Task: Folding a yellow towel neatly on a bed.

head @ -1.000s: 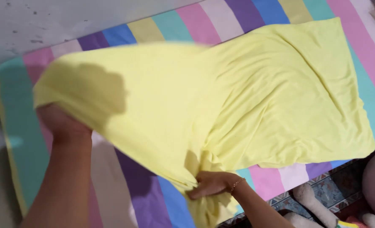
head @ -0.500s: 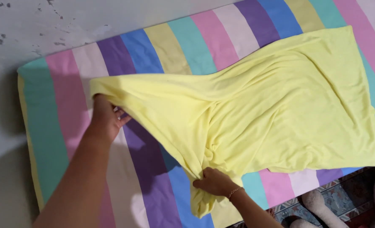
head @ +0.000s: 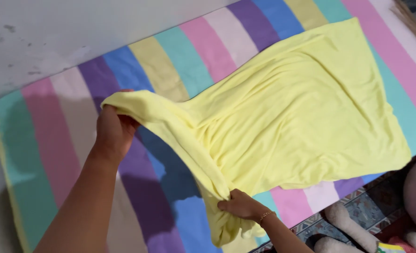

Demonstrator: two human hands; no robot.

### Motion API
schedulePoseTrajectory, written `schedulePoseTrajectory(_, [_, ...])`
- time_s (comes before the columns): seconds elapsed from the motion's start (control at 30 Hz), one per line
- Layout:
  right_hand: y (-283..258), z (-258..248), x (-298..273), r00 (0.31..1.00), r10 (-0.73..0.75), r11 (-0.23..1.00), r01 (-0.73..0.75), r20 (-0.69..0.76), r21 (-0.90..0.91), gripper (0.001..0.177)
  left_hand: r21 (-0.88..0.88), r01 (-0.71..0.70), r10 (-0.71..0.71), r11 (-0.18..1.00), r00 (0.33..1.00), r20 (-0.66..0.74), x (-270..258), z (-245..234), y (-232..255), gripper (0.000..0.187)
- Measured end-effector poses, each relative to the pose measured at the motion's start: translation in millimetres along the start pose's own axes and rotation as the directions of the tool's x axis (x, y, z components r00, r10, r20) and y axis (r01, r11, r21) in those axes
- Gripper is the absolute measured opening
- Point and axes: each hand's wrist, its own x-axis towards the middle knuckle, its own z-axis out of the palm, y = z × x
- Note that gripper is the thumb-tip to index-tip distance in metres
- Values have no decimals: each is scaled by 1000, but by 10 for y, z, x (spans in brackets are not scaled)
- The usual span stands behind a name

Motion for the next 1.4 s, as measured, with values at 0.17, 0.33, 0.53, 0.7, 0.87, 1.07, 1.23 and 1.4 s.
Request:
schedulePoseTrajectory(0.17, [296, -632, -86, 993, 63, 955, -32, -97, 296, 49, 141, 59, -59, 988, 998, -2, 136, 708, -245, 28])
schedulePoseTrajectory(0.33, [487, -1410, -474, 995, 28, 835, 26, -91, 550, 42, 275, 1, -28, 961, 995, 92, 89, 1792, -365, 24])
schedulePoseTrajectory(0.53, [851, -2195, -940, 995, 48, 802, 15, -88, 598, 40, 320, -67, 18, 945, 988, 152, 116, 2948, -594, 34])
schedulePoseTrajectory(0.7, [1278, -2707, -1169, 990, 86, 764, 4, -108, 645, 53, 330, 6, -59, 944, 987, 151, 143, 3832, -819, 45])
schedulePoseTrajectory(0.87, [1641, -3131, -1203, 973, 178, 788, -50, -149, 613, 80, 655, -311, 2, 689, 904, 426, 438, 4439, -1036, 45])
schedulePoseTrajectory(1.07, [1952, -3611, -1367, 990, 111, 797, -34, -90, 603, 102, 510, -132, -118, 850, 896, 429, 1297, 5069, -1435, 40])
schedulePoseTrajectory(1.23, [2810, -3877, -1297, 996, -8, 891, 46, -86, 451, 71, 396, 39, -176, 917, 933, 315, 2245, 5568, -1511, 48])
schedulePoseTrajectory(1.4, [3318, -3882, -1110, 963, 227, 746, -76, -146, 661, 48, 636, -45, -233, 770, 909, 347, 2736, 6024, -1342, 50])
